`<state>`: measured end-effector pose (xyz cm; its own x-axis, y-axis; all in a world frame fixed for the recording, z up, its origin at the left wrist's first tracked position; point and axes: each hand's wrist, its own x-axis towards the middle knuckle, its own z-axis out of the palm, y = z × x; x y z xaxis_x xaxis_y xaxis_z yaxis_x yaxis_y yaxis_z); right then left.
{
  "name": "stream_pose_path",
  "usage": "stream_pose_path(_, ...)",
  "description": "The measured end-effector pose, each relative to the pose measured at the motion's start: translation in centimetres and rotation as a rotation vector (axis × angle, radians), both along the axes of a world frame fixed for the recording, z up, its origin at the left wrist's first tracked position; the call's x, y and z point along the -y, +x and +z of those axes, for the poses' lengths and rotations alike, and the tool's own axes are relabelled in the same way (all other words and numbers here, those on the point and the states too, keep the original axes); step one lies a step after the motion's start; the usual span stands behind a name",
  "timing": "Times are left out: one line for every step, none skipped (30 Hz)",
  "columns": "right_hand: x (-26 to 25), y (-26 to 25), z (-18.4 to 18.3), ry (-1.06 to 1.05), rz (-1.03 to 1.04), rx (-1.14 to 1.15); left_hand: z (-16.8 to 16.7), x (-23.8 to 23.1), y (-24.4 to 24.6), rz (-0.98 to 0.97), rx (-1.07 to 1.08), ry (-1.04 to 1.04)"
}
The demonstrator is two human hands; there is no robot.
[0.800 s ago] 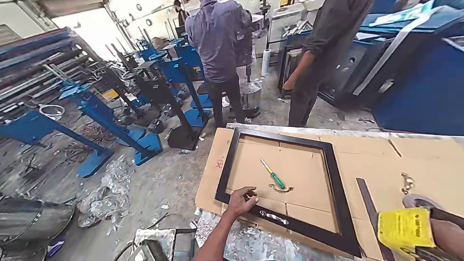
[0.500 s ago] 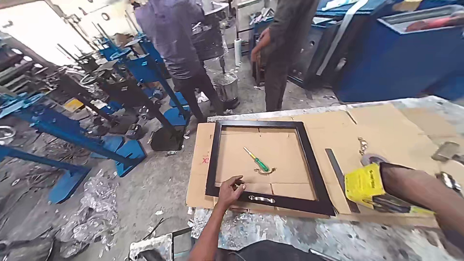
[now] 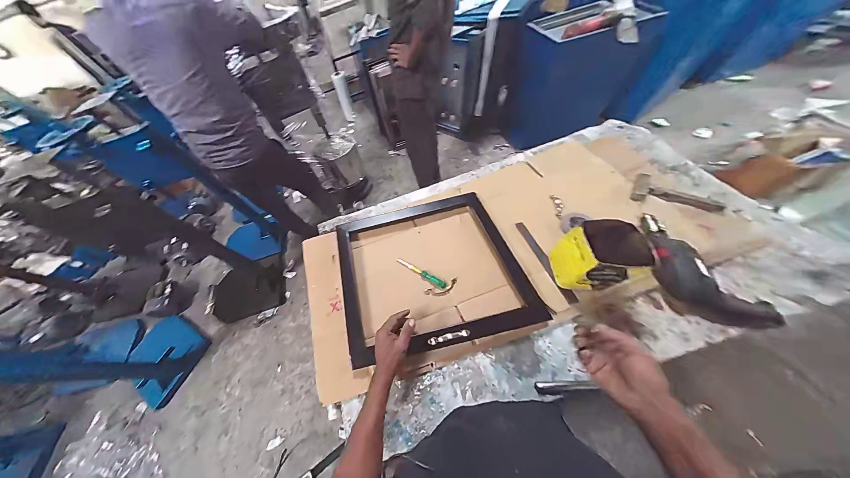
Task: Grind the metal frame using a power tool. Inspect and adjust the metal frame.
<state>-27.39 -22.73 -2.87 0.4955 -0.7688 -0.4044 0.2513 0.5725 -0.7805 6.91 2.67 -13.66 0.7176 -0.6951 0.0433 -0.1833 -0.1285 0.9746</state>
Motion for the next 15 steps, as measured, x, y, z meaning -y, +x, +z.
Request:
stream_pose_path(-2.1,-0.2,-1.2,0.042,0.017,-0.043,0.1,0.1,0.1,-0.003,-0.023,0.01)
stream_pose_path(-3.7,-0.3,-2.2,0.051,0.054,-0.086,0.2,0.2,0.3,-0.006,-0.045,0.029)
stream_pose_path(-5.0,-0.3,-2.9,0.049,0.095,-0.119,0.3,0.4,0.5,-0.01,-0.073,0.053)
stream_pose_path(-6.0,-0.3,-3.4,0.041,0.132,-0.153,0.4,0.6,0.8,-0.02,-0.118,0.081)
stream_pose_path(-6.8,-0.3,-3.5,0.022,0.163,-0.189,0.8,1.0,1.0,-0.041,-0.17,0.109)
stream_pose_path(-7.1,-0.1,-3.5,-0.008,0.19,-0.221,1.3,1.5,1.3,-0.07,-0.219,0.132)
stream_pose_path(-7.1,0.1,-3.4,-0.049,0.218,-0.258,1.9,2.2,1.5,-0.11,-0.244,0.166)
stream_pose_path(-6.9,0.3,-3.0,-0.08,0.246,-0.309,2.4,2.9,1.6,-0.164,-0.242,0.218)
stream_pose_path(-6.8,0.3,-2.6,-0.094,0.263,-0.351,2.7,3.2,1.4,-0.223,-0.224,0.285)
stream_pose_path(-7.4,0.1,-2.5,-0.08,0.27,-0.378,2.5,2.8,0.9,-0.282,-0.208,0.356)
stream_pose_path(-7.0,0.5,-2.4,-0.078,0.273,-0.384,2.3,3.3,0.8,-0.33,-0.186,0.399)
stream_pose_path(-6.3,1.1,-2.4,-0.091,0.288,-0.389,2.1,3.9,0.8,-0.364,-0.168,0.438)
stream_pose_path(-6.0,1.5,-2.7,-0.113,0.302,-0.397,2.0,4.0,0.5,-0.382,-0.157,0.489)
stream_pose_path(-5.4,2.1,-3.1,-0.163,0.321,-0.403,2.0,4.3,0.4,-0.388,-0.145,0.541)
stream_pose_path(-4.8,2.7,-3.5,-0.228,0.354,-0.426,2.2,4.6,0.3,-0.395,-0.134,0.59)
